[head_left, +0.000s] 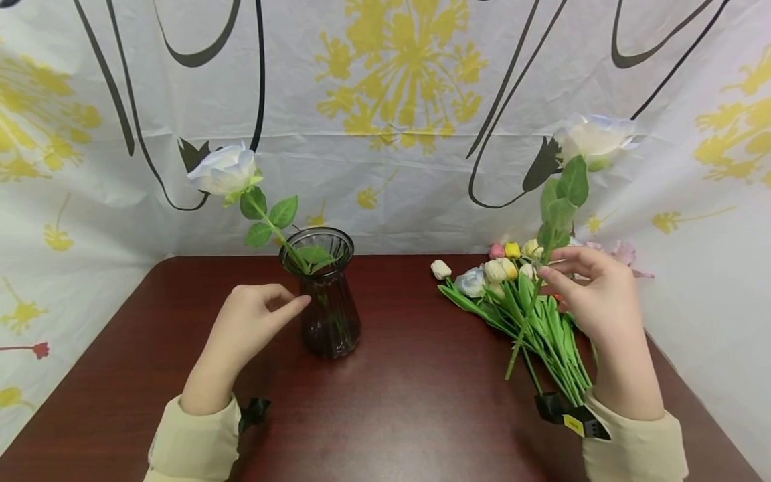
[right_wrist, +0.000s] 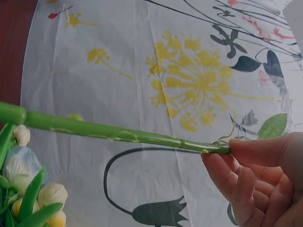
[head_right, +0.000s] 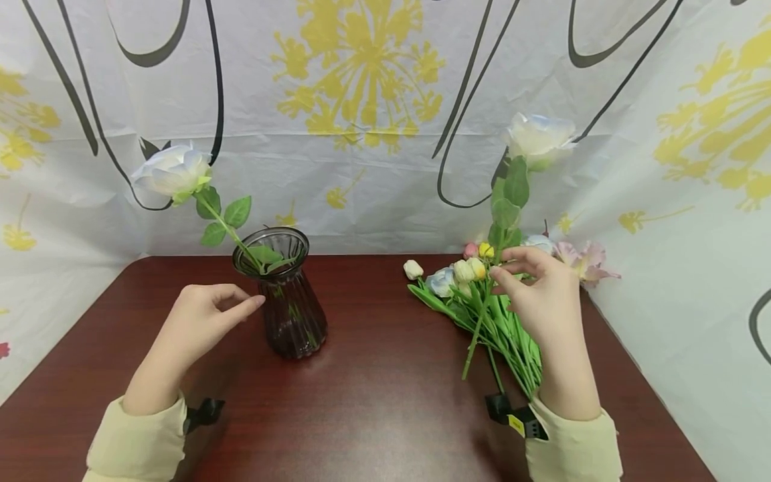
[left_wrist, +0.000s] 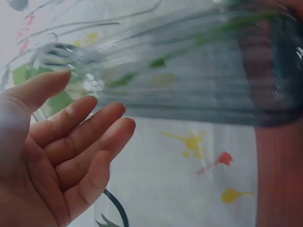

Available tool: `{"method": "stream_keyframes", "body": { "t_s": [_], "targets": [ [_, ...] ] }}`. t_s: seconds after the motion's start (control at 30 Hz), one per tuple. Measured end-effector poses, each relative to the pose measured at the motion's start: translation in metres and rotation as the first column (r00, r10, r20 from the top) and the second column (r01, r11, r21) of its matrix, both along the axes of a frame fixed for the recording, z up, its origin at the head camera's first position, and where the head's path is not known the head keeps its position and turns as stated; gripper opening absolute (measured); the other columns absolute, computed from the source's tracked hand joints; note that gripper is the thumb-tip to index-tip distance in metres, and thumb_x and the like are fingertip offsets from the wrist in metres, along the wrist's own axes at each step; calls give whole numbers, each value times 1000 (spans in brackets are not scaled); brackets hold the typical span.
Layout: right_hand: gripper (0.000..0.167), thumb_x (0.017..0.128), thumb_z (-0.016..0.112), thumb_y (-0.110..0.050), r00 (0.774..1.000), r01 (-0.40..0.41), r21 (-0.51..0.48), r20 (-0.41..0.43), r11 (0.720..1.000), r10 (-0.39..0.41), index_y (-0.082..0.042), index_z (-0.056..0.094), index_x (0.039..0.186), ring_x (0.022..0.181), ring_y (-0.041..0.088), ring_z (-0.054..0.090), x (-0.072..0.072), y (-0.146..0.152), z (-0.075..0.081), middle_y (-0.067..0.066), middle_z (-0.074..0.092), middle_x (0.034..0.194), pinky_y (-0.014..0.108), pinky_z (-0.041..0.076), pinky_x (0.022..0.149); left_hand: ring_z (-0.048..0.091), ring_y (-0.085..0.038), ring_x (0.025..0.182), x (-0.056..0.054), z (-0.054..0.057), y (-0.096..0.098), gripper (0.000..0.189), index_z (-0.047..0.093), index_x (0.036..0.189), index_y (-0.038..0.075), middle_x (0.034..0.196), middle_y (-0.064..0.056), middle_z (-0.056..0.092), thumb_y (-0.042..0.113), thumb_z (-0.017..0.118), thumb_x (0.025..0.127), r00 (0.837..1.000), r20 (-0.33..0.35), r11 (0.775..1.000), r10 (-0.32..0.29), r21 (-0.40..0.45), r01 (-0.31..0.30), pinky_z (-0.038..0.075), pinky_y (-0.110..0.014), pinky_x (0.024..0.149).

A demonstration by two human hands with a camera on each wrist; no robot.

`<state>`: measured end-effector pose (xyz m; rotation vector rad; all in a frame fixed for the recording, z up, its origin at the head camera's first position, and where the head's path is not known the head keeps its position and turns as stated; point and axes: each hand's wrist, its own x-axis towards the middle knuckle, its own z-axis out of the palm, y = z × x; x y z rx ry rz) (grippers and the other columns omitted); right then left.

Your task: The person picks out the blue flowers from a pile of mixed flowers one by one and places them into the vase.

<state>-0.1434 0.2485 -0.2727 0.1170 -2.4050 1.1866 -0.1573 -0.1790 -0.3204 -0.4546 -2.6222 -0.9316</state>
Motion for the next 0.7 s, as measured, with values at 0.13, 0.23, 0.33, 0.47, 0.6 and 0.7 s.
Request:
{"method": "stream_keyframes", "body": {
  "t_s": [0.13,0.23,0.33,0.47,0.6,0.7],
  "targets": [
    [22,89,68,-7,999,-25,-5,-26,1000,25,3,62,107,57,2,65,-1,-8,1,-21,65,74,23,49,44,56,-6,61,7,7,13,19,75,83,17,71,13,64,34,70,89,998,-3,998,-55,6,55,47,-30,58],
    [22,89,68,-4,998,-50,-26,-38,998,49,5,62,108,58,3,66,-2,-13,1,-14,67,76,23,49,44,57,-3,63,10,12,24,14,75,88,16,74,14,65,30,72,88,993,-14,993,-115,34,115,49,-29,59],
    [22,88,68,-1,996,-74,-58,-44,996,72,6,62,108,59,6,67,-2,-18,1,-10,68,80,24,49,44,58,-2,64,12,15,35,12,74,91,15,76,14,66,26,73,86,985,-24,983,-168,75,170,50,-27,60],
    [21,88,68,-1,996,-85,-75,-43,994,82,5,63,108,59,7,67,-2,-24,0,-13,64,83,25,50,45,59,-1,64,13,17,48,12,74,94,15,76,14,66,23,74,85,975,-28,967,-220,128,222,51,-27,60],
    [22,89,68,-3,996,-84,-81,-42,993,81,5,63,109,60,4,66,-2,-29,0,-14,62,82,26,51,46,59,-2,63,12,19,58,13,73,96,14,75,14,66,20,76,84,964,-41,946,-264,184,267,51,-27,60],
    [23,89,67,-2,995,-91,-102,-56,991,85,6,62,109,61,3,66,-2,-32,0,-13,62,83,27,51,46,59,-3,62,10,19,65,13,73,96,13,75,13,66,18,76,84,953,-55,925,-297,230,302,51,-27,59]
  ]
}}
